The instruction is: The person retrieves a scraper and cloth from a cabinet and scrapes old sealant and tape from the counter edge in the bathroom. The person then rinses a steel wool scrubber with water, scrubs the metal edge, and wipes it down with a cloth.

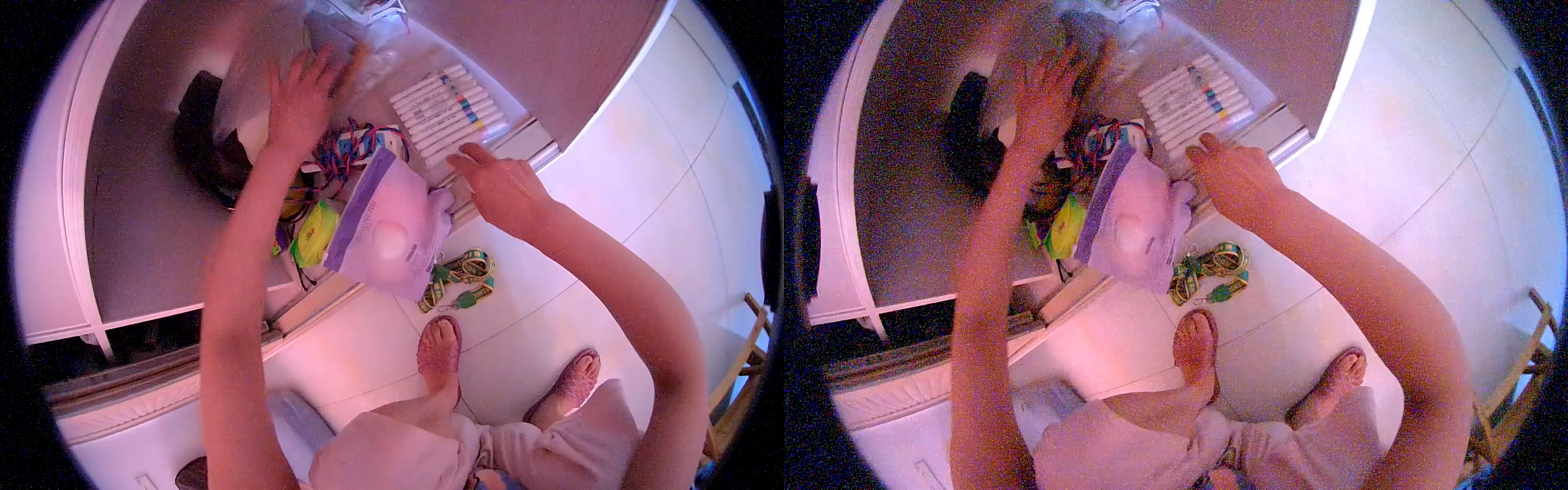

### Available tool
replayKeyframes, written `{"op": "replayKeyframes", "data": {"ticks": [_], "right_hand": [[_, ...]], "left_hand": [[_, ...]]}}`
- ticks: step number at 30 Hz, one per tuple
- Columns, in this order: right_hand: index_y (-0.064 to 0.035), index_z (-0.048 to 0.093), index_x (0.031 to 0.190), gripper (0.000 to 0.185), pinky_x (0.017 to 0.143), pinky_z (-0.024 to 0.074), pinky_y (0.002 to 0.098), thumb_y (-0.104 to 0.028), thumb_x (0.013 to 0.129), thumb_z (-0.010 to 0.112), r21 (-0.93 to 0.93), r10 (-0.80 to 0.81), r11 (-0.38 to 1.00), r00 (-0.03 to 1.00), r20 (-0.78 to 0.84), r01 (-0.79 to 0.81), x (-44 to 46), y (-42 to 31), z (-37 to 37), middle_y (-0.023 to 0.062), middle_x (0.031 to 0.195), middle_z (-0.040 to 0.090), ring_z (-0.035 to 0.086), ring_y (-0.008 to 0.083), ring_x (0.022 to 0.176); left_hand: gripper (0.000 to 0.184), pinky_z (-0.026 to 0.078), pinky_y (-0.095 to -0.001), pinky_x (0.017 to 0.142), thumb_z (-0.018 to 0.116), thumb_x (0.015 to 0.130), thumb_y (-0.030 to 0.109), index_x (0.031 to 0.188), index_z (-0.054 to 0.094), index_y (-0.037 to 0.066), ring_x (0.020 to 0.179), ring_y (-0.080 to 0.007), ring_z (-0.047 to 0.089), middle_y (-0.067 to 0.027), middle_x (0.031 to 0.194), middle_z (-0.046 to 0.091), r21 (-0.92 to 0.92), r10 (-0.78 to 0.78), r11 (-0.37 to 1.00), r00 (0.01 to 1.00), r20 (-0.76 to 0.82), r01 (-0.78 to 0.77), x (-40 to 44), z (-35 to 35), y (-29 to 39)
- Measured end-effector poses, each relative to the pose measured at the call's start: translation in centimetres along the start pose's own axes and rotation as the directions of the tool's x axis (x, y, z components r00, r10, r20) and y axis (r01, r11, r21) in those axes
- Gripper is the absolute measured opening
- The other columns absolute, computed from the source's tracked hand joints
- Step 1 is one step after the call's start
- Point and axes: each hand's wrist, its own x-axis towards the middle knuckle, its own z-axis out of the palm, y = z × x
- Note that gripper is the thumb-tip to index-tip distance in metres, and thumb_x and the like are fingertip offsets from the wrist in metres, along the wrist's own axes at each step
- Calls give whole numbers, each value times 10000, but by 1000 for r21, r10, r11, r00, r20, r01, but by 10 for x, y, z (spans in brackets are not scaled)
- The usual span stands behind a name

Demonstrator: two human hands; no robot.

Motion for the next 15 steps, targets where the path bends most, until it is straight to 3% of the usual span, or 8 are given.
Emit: {"op": "replayKeyframes", "data": {"ticks": [1, 3, 5, 7, 10, 12, 15], "right_hand": [[-58, 471, 1244, 494, 752, 523, 439, -20, 756, 537, 17, -20, 1000, 1000, -16, 20, -6, -1, 0, 157, 1244, 507, 634, 345, 874], [-56, 479, 1220, 469, 740, 521, 440, -17, 756, 533, 72, -5, 997, 999, 33, 2, -18, -9, -4, 154, 1195, 530, 634, 342, 855], [-56, 486, 1205, 453, 729, 521, 440, -19, 756, 532, 92, -22, 996, 998, 66, 16, -27, -13, -2, 150, 1153, 546, 634, 340, 835], [-59, 489, 1197, 446, 718, 521, 438, -24, 755, 536, 83, -72, 994, 994, 87, 64, -35, -13, 7, 145, 1119, 556, 634, 338, 815], [-66, 490, 1198, 449, 715, 524, 432, -45, 753, 548, 125, -103, 988, 989, 104, 90, -38, -17, 13, 151, 1117, 559, 635, 333, 816], [-70, 483, 1205, 454, 718, 522, 434, -55, 757, 554, 90, -71, 994, 984, 163, 57, -35, -19, 15, 156, 1120, 562, 634, 338, 819], [-75, 470, 1216, 459, 727, 520, 437, -67, 766, 559, 78, -34, 997, 992, 120, 25, -33, -17, 12, 164, 1135, 562, 630, 348, 831]], "left_hand": [[496, 229, -565, 1060, 603, 795, 166, 1278, 492, 144, 1266, -296, 376, -52, 1430, 354, -73, -36, 997, 999, -22, 34, -11, -11, 9], [495, 257, -499, 1064, 613, 796, 183, 1266, 488, 86, 1258, -335, 371, -133, 1416, 352, -457, -164, 878, 986, -16, 139, -46, -38, 30], [546, 266, -452, 1067, 646, 773, 195, 1271, 470, 56, 1260, -348, 361, -159, 1402, 358, -551, -215, 801, 972, 99, 234, -88, -77, 63], [629, 264, -481, 1059, 689, 735, 216, 1294, 445, 61, 1261, -379, 342, -166, 1402, 349, -650, -150, 723, 971, 186, 236, -136, -94, 99], [827, 225, -543, 1062, 741, 687, 266, 1380, 332, 75, 1324, -401, 244, -175, 1460, 248, -702, -167, 614, 929, 331, 360, -168, -114, 142], [906, 185, -560, 1077, 752, 682, 332, 1408, 284, 60, 1370, -389, 175, -169, 1491, 195, -642, -188, 610, 871, 453, 465, -174, -112, 159], [953, 156, -582, 1080, 753, 685, 277, 1444, 208, 90, 1391, -374, 127, -150, 1514, 134, -678, -147, 621, 908, 392, 393, -165, -79, 157]]}}
